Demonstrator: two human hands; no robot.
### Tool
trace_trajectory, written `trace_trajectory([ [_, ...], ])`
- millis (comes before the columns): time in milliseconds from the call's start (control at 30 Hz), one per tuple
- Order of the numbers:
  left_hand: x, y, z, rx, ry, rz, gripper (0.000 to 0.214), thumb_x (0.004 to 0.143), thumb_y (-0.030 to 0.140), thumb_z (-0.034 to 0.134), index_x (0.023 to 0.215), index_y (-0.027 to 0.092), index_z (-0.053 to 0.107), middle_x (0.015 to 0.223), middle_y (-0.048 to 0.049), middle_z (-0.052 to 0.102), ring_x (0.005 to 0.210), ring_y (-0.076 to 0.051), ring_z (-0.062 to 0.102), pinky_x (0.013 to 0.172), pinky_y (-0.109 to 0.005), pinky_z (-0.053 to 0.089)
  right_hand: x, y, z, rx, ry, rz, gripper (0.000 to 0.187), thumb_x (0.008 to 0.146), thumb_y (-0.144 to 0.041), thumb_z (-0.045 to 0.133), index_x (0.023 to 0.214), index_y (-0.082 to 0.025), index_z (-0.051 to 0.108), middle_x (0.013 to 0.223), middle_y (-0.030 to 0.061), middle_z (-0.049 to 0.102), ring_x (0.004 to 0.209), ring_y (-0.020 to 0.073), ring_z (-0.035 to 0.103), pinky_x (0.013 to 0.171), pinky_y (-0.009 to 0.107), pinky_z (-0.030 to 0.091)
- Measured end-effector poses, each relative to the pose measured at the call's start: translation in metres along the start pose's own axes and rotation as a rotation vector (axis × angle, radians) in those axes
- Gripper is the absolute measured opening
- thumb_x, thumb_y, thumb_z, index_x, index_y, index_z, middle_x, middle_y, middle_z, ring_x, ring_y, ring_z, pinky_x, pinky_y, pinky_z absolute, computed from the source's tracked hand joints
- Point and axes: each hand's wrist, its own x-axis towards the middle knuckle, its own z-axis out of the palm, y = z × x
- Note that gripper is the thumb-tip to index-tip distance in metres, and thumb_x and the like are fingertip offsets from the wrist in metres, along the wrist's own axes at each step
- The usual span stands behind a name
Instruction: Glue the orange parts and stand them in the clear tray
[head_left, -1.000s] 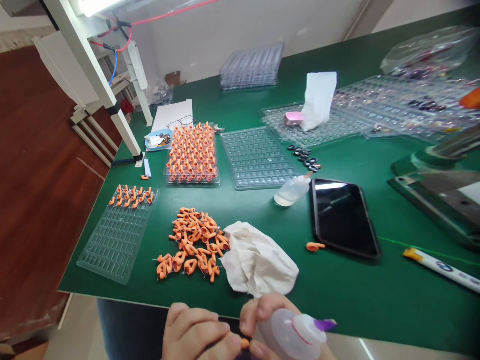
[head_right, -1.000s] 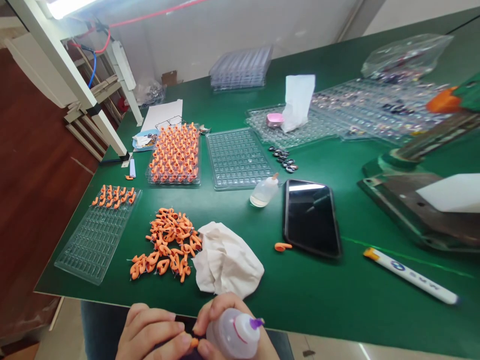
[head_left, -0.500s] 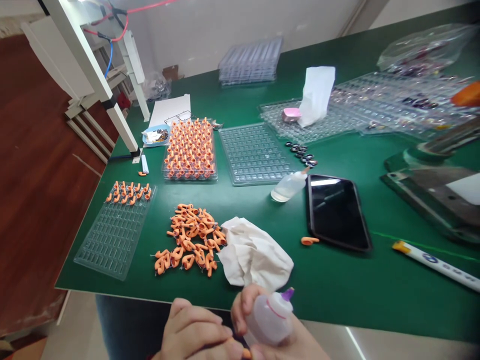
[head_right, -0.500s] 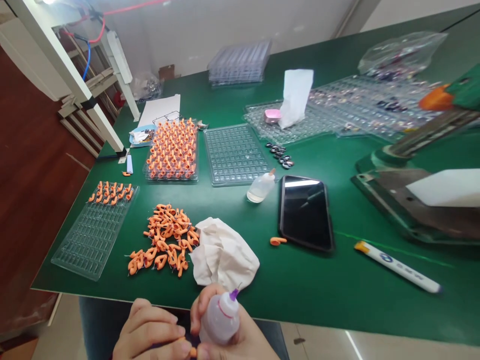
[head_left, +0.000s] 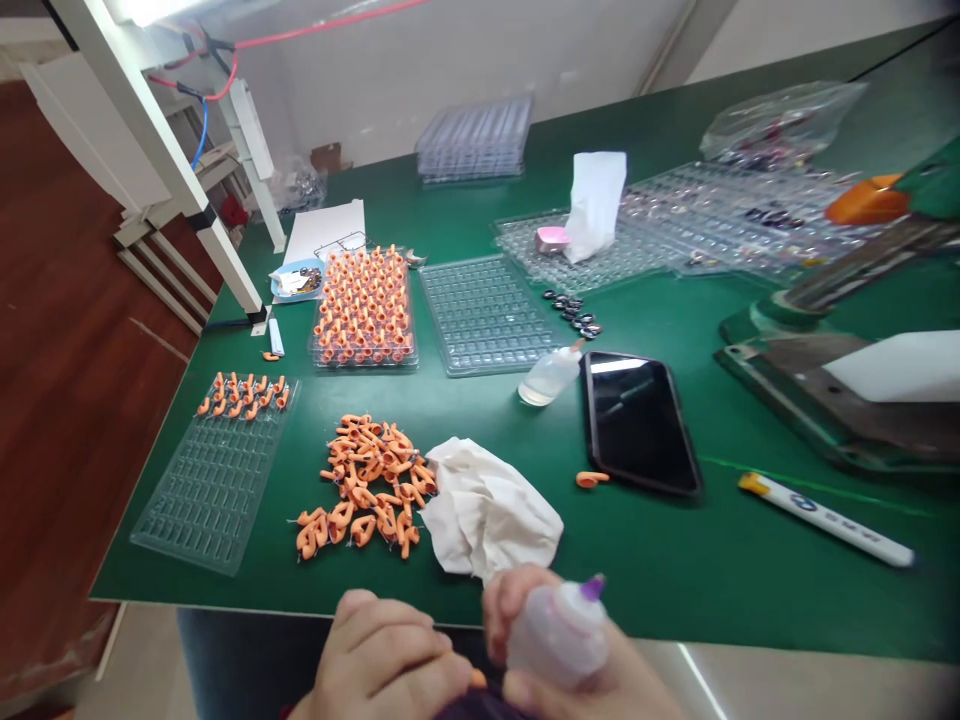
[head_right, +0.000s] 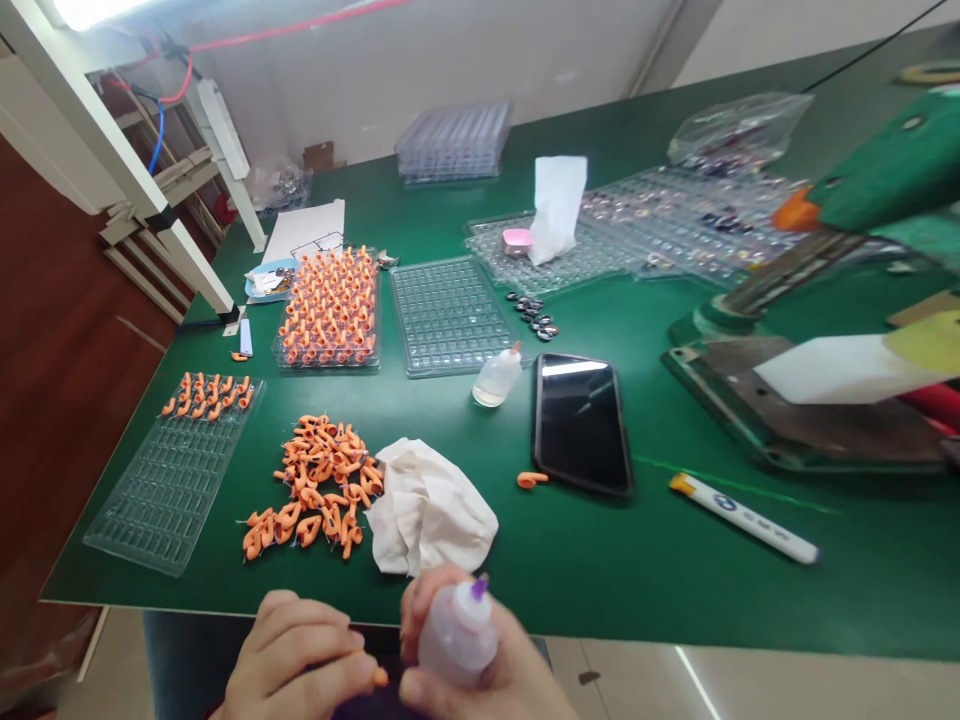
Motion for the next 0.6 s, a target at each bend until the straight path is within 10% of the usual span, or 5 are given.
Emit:
trace_trajectory([
  [133, 0.004, -0.006, 0.016, 0.089, 0.026, -0.104, 0.017, 0.101, 0.011, 0.054, 0.098, 0.014, 0.071, 0.084, -0.0023, 0.074, 0.083, -0.014, 0.067, 0.077, -0.029, 0.045, 0.015, -0.012, -0.029, -0.663, 0.426, -0.405, 0.023, 0.084, -0.038, 0.077, 0.092, -0.027, 0.059, 0.095, -0.0008, 0.067, 0.089, 0.0164, 0.064, 0.083, 0.023, 0.048],
  [267, 0.003, -0.008, 0.028, 0.146, -0.030, -0.078, 0.016, 0.099, 0.009, 0.055, 0.103, 0.012, 0.070, 0.085, -0.0027, 0.073, 0.084, -0.016, 0.065, 0.078, -0.031, 0.042, 0.031, -0.004, -0.050, -0.968, 0.425, -0.535, 0.013, 0.086, -0.035, 0.071, 0.090, -0.026, 0.062, 0.105, 0.0037, 0.071, 0.093, 0.0223, 0.068, 0.082, 0.030, 0.051],
  [600, 0.022, -0.005, 0.039, 0.155, -0.062, 0.024, 0.027, 0.104, 0.013, 0.044, 0.102, 0.009, 0.070, 0.090, -0.0060, 0.075, 0.088, -0.017, 0.066, 0.078, -0.030, 0.042, 0.011, -0.016, -0.014, -0.629, 0.427, -0.378, 0.009, 0.086, -0.032, 0.066, 0.089, -0.029, 0.059, 0.085, -0.0059, 0.065, 0.075, 0.0137, 0.063, 0.070, 0.018, 0.051],
])
